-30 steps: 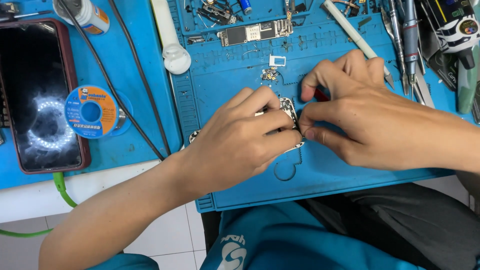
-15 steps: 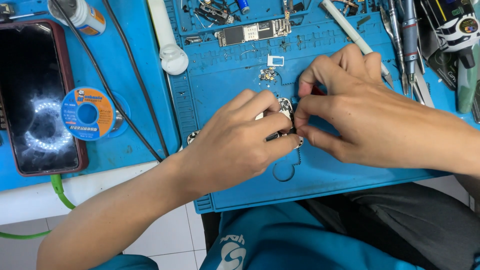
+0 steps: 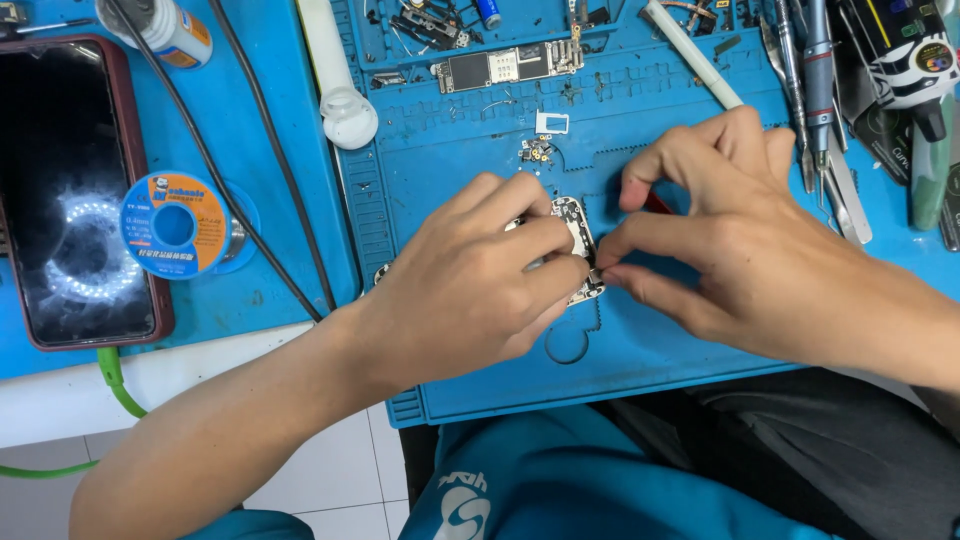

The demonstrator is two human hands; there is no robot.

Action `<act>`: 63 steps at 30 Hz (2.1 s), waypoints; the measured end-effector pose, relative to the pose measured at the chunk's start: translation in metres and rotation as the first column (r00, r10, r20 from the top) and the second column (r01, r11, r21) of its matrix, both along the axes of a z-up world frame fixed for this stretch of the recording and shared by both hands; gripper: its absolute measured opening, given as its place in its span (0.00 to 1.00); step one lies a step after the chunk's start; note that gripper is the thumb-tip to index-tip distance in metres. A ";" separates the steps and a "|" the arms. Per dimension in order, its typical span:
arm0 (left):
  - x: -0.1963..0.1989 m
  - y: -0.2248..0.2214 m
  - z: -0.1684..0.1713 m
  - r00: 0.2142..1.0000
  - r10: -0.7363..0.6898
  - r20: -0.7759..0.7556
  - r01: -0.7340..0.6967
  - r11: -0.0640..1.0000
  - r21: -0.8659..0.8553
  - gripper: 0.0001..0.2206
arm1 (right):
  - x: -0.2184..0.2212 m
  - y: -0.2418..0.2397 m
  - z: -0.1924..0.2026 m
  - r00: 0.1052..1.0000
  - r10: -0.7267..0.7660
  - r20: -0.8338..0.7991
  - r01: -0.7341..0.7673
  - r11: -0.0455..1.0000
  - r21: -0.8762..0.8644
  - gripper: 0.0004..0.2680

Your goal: Disassembling a mobile phone chassis by unscrewing internal components and removing parts.

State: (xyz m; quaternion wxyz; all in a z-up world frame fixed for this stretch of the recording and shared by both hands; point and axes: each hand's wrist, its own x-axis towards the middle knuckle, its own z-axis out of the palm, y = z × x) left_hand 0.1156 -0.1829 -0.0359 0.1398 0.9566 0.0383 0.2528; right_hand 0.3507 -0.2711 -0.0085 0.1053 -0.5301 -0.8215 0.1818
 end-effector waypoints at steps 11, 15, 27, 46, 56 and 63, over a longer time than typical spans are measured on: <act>0.000 -0.002 -0.003 1.000 0.010 -0.014 -0.010 1.000 0.012 0.08 | -0.014 -0.009 -0.002 0.995 -0.003 0.098 -0.020 0.972 0.235 0.03; 0.000 -0.003 -0.004 1.000 0.015 -0.018 -0.015 1.000 -0.001 0.08 | -0.019 -0.019 -0.003 0.963 -0.039 0.266 -0.067 0.923 0.380 0.04; 0.000 -0.003 -0.002 0.999 -0.025 0.025 0.026 1.000 -0.017 0.05 | 0.000 -0.017 0.003 0.974 0.019 0.227 -0.066 0.977 0.202 0.11; -0.003 0.009 0.015 0.977 0.171 0.129 -0.169 0.985 -0.026 0.07 | -0.002 -0.113 0.043 0.734 -0.355 -0.579 0.079 0.891 -0.446 0.09; -0.006 0.015 0.016 0.932 0.331 0.150 -0.325 0.944 -0.062 0.07 | 0.009 -0.074 0.037 0.721 -0.221 -0.657 -0.530 0.435 -0.728 0.11; -0.008 0.017 0.012 0.928 0.350 0.131 -0.349 0.937 -0.034 0.09 | 0.004 -0.049 0.042 0.726 -0.202 -0.657 -0.573 0.349 -0.741 0.14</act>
